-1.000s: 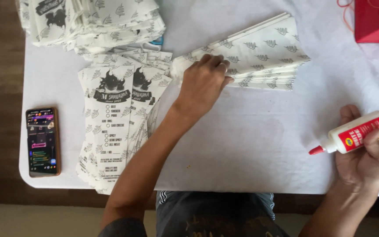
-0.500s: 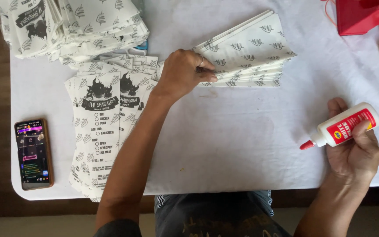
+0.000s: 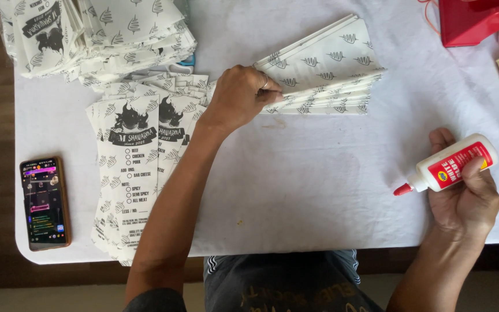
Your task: The person assembles paper sleeves by hand by applying glue from a bottle to the edge of paper sheets and folding them into a triangular shape, stacking the finished sleeves one by one.
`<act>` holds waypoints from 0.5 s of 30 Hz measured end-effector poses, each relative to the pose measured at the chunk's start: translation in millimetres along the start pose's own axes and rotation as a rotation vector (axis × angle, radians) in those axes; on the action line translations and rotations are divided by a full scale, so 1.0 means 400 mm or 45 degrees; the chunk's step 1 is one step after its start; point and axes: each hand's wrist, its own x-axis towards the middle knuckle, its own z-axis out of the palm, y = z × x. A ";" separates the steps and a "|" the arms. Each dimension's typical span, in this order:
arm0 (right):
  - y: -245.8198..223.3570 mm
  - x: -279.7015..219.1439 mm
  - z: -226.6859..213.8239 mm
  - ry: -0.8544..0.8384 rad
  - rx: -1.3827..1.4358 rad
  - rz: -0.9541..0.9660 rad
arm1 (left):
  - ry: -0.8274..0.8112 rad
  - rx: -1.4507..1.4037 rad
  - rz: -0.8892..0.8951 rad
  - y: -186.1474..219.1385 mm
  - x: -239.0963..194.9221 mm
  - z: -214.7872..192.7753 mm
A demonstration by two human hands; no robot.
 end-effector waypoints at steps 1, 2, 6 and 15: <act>-0.001 0.000 -0.002 -0.009 0.012 0.007 | 0.023 0.005 0.065 0.000 0.001 0.000; -0.001 0.000 -0.002 -0.007 0.013 0.006 | 0.022 0.005 0.066 -0.003 -0.003 0.013; -0.001 0.000 -0.010 -0.013 -0.064 0.008 | 0.215 0.579 0.330 0.077 -0.049 0.012; -0.003 0.007 -0.019 -0.028 -0.098 0.021 | 0.207 0.521 0.381 0.289 -0.317 0.082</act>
